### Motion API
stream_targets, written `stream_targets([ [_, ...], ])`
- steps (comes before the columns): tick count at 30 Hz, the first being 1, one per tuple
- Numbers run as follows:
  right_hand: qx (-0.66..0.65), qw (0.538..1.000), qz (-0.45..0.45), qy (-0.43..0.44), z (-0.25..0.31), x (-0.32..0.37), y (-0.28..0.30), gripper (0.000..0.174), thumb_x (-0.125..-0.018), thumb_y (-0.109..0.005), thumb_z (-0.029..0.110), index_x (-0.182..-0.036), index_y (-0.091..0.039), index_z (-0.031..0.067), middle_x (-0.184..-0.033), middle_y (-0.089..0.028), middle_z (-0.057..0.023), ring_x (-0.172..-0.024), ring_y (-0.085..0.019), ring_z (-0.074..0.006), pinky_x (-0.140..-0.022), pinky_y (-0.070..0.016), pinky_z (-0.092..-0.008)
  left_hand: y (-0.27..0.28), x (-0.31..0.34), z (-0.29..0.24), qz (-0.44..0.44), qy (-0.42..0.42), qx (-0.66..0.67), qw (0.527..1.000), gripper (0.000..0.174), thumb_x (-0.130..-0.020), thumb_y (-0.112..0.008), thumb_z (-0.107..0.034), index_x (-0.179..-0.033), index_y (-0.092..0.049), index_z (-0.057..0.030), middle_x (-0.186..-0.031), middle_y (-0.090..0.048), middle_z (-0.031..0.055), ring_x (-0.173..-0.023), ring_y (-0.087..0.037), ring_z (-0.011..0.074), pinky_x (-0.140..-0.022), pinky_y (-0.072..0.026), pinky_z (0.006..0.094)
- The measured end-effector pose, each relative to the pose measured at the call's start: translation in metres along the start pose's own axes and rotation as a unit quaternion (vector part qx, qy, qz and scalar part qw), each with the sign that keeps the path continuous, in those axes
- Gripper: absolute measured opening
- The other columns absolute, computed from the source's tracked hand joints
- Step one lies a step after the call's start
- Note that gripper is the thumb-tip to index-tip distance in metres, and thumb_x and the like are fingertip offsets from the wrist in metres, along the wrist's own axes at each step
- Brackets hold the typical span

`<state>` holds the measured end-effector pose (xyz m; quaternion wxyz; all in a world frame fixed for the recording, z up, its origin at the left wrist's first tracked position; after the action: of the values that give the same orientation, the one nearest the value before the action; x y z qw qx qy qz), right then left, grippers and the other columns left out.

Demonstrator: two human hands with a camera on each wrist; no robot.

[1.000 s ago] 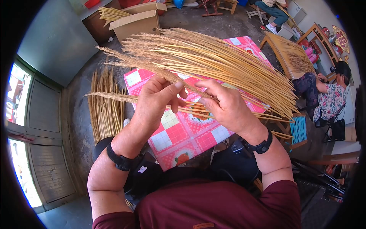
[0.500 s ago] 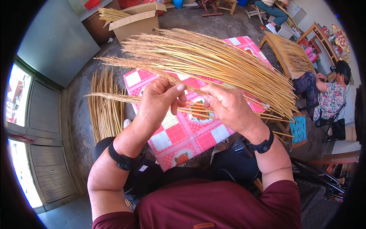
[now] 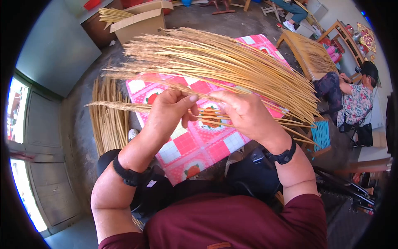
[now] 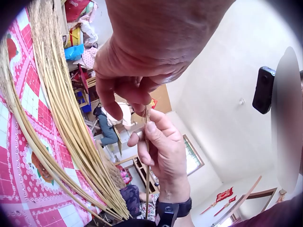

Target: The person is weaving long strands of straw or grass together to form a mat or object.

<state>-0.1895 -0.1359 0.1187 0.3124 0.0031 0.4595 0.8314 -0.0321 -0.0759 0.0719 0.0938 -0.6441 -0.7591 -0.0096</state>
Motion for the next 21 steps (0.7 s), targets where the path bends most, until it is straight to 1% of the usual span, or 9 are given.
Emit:
stream_targets([
  [2,0.034,0.999,0.004,-0.001,-0.002,0.001,-0.001,0.023,-0.085,-0.059,0.004,-0.107,-0.063,0.0040,-0.083,-0.065,-0.0170,-0.072,-0.065,-0.0313,-0.063,-0.0506,-0.0372,-0.005,0.001,0.002,0.000,0.023,-0.003,1.000,0.016,-0.092,-0.056,-0.014,-0.088,-0.060,0.0016,-0.069,-0.063,0.0083,-0.049,-0.054,0.0105,-0.042,-0.0394,0.0203],
  [4,0.034,0.999,0.015,-0.006,-0.004,0.002,-0.001,0.024,-0.084,-0.060,0.006,-0.108,-0.062,0.0059,-0.081,-0.064,-0.0175,-0.070,-0.064,-0.0332,-0.060,-0.0492,-0.0389,-0.009,0.001,0.007,-0.003,0.027,0.003,1.000,0.014,-0.092,-0.055,-0.012,-0.092,-0.058,0.0017,-0.071,-0.063,0.0082,-0.049,-0.054,0.0107,-0.044,-0.0416,0.0202],
  [5,0.039,0.999,0.022,-0.007,-0.005,0.004,-0.001,0.024,-0.084,-0.060,0.007,-0.108,-0.062,0.0060,-0.080,-0.064,-0.0177,-0.069,-0.063,-0.0333,-0.059,-0.0488,-0.0395,-0.009,-0.001,0.011,0.015,0.029,0.001,0.999,0.013,-0.093,-0.054,-0.011,-0.096,-0.055,0.0017,-0.073,-0.063,0.0082,-0.050,-0.055,0.0110,-0.045,-0.0434,0.0202],
  [7,0.052,0.997,0.047,-0.015,-0.007,0.005,-0.004,0.026,-0.085,-0.058,0.008,-0.111,-0.059,0.0071,-0.076,-0.062,-0.0188,-0.066,-0.062,-0.0350,-0.057,-0.0480,-0.0422,-0.009,-0.002,0.015,0.022,0.027,0.009,0.999,0.014,-0.093,-0.053,-0.011,-0.097,-0.055,0.0021,-0.073,-0.062,0.0080,-0.051,-0.056,0.0115,-0.046,-0.0436,0.0201],
  [11,0.048,0.995,0.079,-0.034,-0.012,0.009,-0.009,0.029,-0.087,-0.054,0.008,-0.116,-0.054,0.0085,-0.075,-0.061,-0.0201,-0.068,-0.062,-0.0381,-0.057,-0.0486,-0.0447,-0.013,-0.004,0.012,0.019,0.034,-0.014,0.999,0.014,-0.094,-0.052,-0.011,-0.096,-0.055,0.0024,-0.073,-0.062,0.0082,-0.050,-0.056,0.0113,-0.046,-0.0427,0.0197],
  [17,0.070,0.995,0.067,-0.025,-0.011,0.010,-0.007,0.029,-0.086,-0.054,0.007,-0.116,-0.053,0.0082,-0.074,-0.061,-0.0201,-0.069,-0.062,-0.0383,-0.057,-0.0486,-0.0456,-0.015,-0.011,0.012,0.014,0.038,-0.049,0.998,0.015,-0.094,-0.052,-0.012,-0.098,-0.054,0.0025,-0.073,-0.062,0.0087,-0.052,-0.057,0.0118,-0.045,-0.0415,0.0196],
  [21,0.064,0.996,0.062,-0.018,-0.013,0.011,-0.007,0.031,-0.086,-0.054,0.007,-0.117,-0.053,0.0084,-0.074,-0.060,-0.0201,-0.068,-0.062,-0.0380,-0.057,-0.0486,-0.0452,-0.015,-0.013,0.013,0.017,0.032,-0.043,0.998,0.014,-0.094,-0.052,-0.012,-0.098,-0.054,0.0010,-0.074,-0.062,0.0086,-0.053,-0.058,0.0120,-0.045,-0.0412,0.0203],
])
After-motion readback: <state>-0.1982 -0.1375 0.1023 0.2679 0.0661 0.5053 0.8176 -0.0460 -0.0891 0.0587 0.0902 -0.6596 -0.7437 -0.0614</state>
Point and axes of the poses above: each hand's wrist, its own x-axis away from the middle knuckle, its own y-axis out of the back of the hand, z = x × y, the point moved 6 cm from there along -x, towards the middle knuckle
